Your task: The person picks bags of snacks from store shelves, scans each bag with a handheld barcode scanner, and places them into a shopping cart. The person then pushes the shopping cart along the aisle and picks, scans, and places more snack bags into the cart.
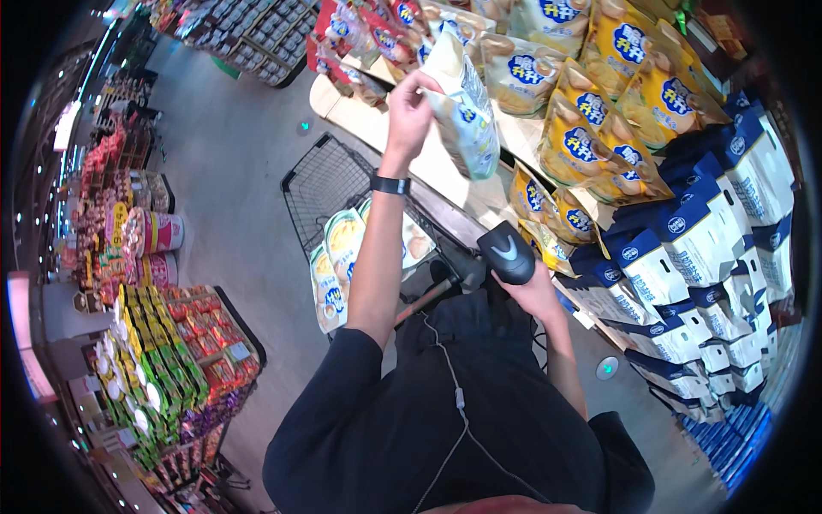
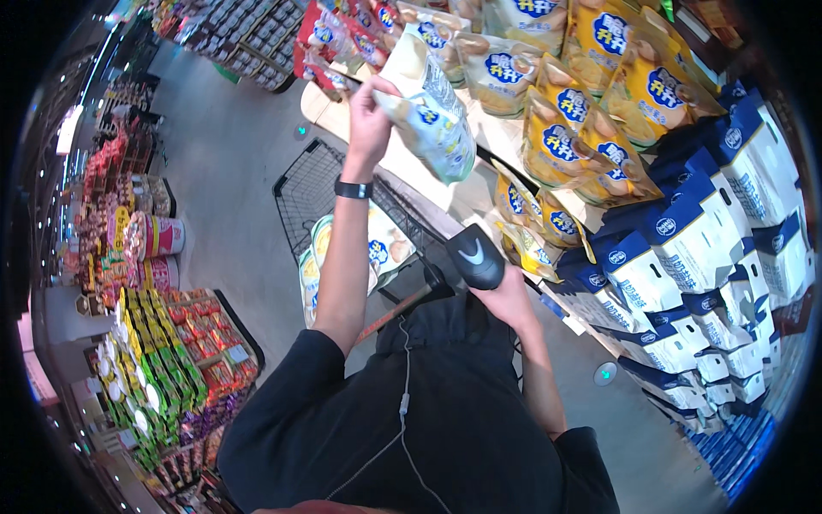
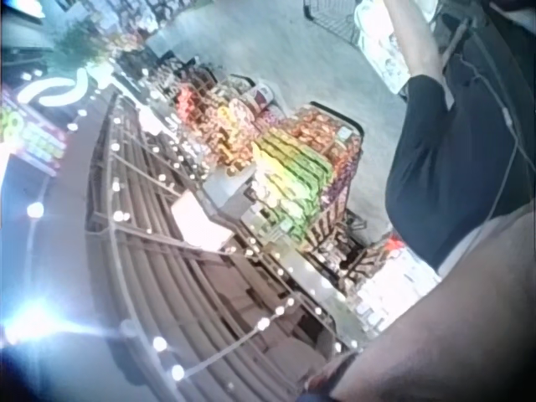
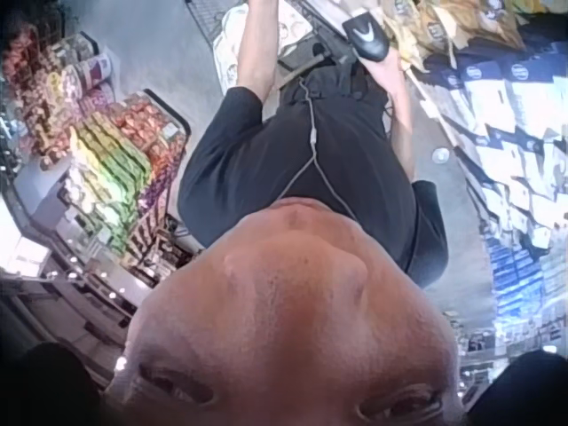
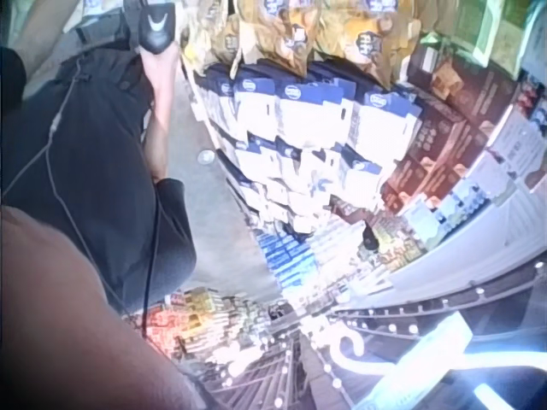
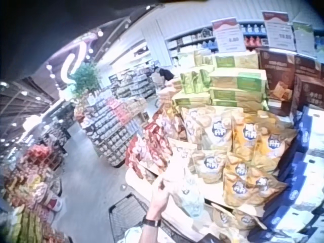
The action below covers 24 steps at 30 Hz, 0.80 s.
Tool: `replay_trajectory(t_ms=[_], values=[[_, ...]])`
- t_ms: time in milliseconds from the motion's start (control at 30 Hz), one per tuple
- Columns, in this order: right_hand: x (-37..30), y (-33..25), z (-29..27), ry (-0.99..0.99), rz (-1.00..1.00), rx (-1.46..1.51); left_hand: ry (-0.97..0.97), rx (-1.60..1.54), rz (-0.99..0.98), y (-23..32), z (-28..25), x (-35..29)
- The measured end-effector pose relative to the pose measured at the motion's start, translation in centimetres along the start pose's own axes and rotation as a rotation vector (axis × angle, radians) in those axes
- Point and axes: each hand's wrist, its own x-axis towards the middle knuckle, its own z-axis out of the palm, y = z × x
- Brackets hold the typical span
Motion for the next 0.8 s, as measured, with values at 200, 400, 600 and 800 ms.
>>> replay_trajectory(t_ms=[200,400,600,800], values=[[-0.1,-5.3,-1.6,0.042,-0.147,0.104,-0.022,-0.554,-0.026,5.2,-7.3,-3.8],[1.8,-8.2,1.0,-0.042,-0.101,0.023,-0.060,-0.514,0.012,7.6,-11.5,-8.8],[1.5,-8.3,4.1,-0.222,-0.344,-0.146,0.195,-0.279,-0.033,13.2,-15.2,-17.9],[-0.7,-5.2,5.7,-0.262,-0.059,-0.161,0.411,-0.330,-0.165,8.1,-23.2,-24.9]])
